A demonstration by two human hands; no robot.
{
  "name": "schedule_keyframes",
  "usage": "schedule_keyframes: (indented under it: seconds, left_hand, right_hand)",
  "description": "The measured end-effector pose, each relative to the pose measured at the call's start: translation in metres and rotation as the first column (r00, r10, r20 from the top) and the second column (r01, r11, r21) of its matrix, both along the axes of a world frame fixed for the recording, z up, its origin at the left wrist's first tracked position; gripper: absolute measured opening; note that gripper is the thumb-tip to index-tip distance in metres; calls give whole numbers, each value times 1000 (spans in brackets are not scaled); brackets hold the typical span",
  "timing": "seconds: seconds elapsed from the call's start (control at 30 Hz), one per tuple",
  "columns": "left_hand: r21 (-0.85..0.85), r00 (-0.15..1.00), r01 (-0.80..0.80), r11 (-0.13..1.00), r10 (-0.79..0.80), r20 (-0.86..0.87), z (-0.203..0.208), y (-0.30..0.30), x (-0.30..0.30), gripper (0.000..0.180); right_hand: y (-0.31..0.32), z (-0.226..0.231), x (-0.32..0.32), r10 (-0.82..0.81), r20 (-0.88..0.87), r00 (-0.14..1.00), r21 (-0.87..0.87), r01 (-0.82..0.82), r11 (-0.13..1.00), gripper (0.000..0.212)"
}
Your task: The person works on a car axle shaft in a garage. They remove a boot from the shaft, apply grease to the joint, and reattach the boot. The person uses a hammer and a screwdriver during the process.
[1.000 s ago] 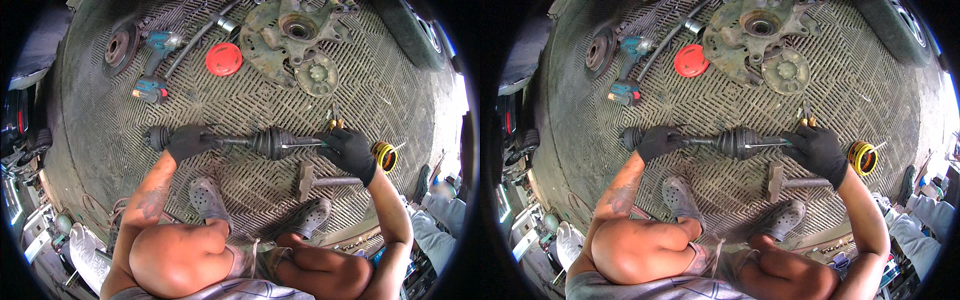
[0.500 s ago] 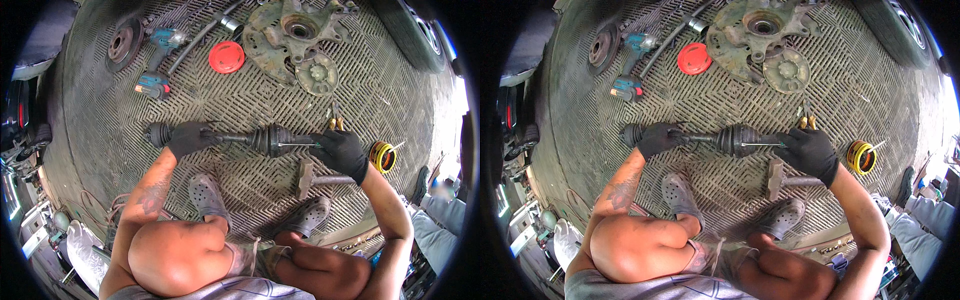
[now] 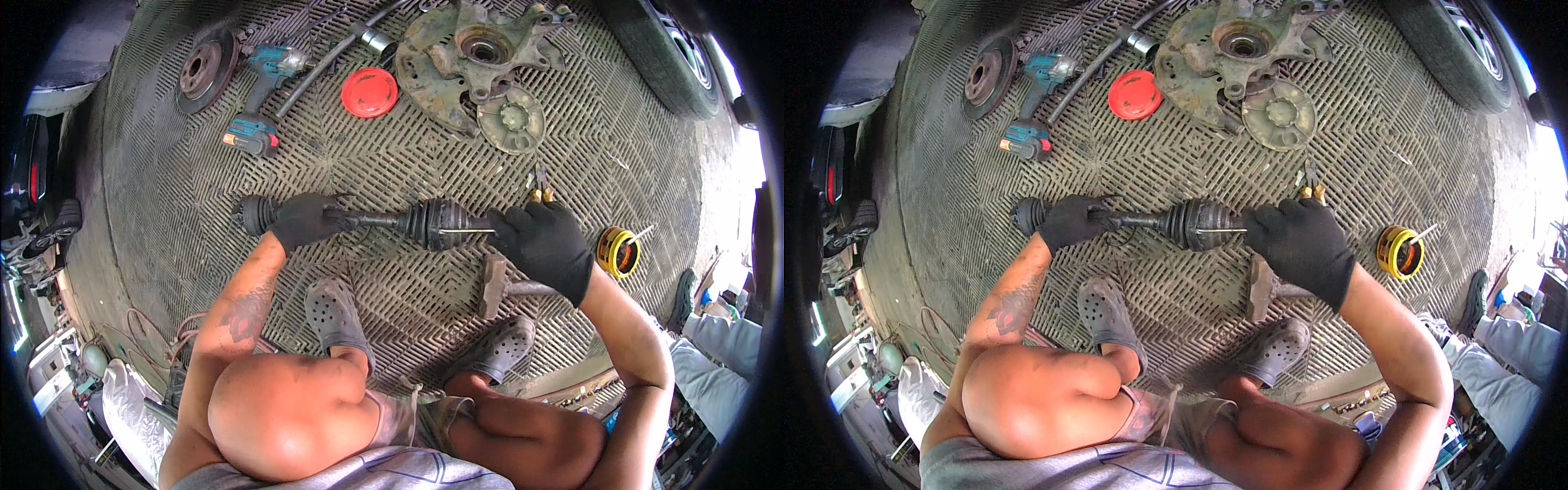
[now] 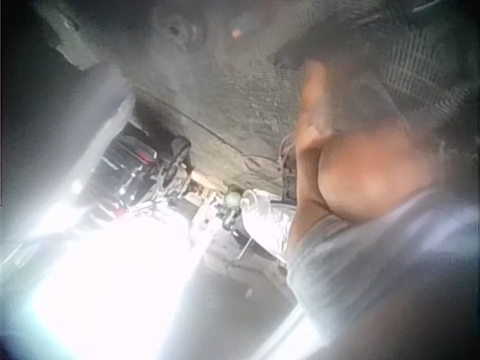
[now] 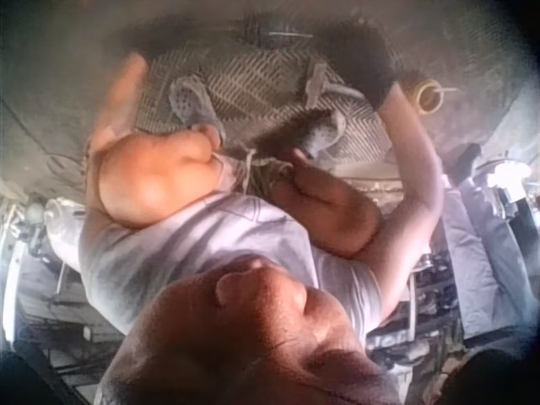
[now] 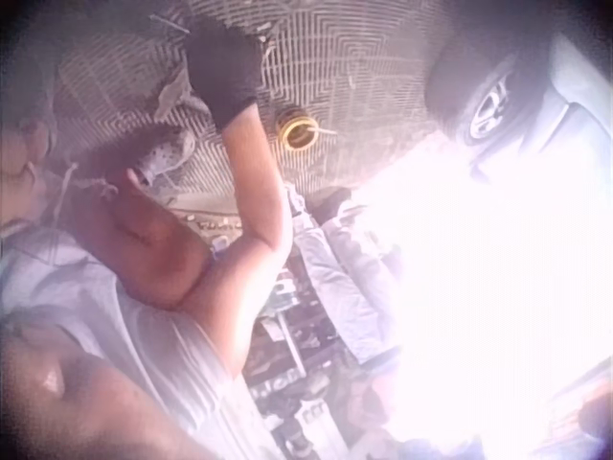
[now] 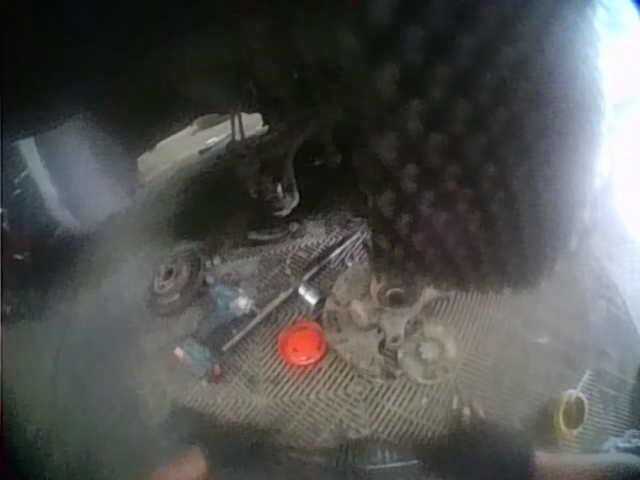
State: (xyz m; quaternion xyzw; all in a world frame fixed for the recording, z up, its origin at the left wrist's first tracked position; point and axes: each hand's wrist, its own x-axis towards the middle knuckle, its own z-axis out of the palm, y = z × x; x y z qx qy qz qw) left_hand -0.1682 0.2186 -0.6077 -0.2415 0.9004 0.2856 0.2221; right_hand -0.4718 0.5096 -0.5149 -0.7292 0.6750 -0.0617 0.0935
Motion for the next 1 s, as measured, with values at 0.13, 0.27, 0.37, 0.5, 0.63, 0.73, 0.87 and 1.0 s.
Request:
schedule_keyframes:
  seconds: [0.13, 0.27, 0.37, 0.5, 0.63, 0.73, 0.87, 1.0]
  left_hand:
    - [19, 1000, 9, 1000, -9, -4, -2, 3, -7, 50]
    - [-6, 1000, 23, 1000, -23, 9, -4, 5, -10, 49]
    - [-2, 1000, 11, 1000, -11, 1, -9, 2, -11, 50]
    - [-9, 999, 7, 1000, -7, 35, -3, 4, -14, 51]
    - [46, 999, -37, 998, 37, 11, -10, 20, -13, 54]
    - [44, 993, -91, 995, 94, -75, -16, 31, -9, 55]
    - [-67, 1000, -5, 998, 7, 19, -11, 28, -14, 55]
    - [-28, 989, -67, 997, 63, -137, -16, 34, -7, 54]
  right_hand:
    - [10, -24, -16, -66, 376, 924, 173, 0, 985, 35]
    - [15, -17, -4, -61, 171, 983, 106, 43, 993, 35]
    - [17, -15, -1, -46, 67, 997, 26, 44, 999, 33]
    - [11, 17, 40, -80, -161, 984, 91, 95, 991, 29]
    - [-13, 43, 70, -107, -159, 981, 222, 141, 965, 20]
    - [-9, 40, 87, -83, -220, 972, 257, 140, 956, 27]
    - [-4, 41, 88, -203, 10, 979, 421, 180, 889, 59]
    - [10, 28, 96, -284, 164, 945, 528, 159, 834, 56]
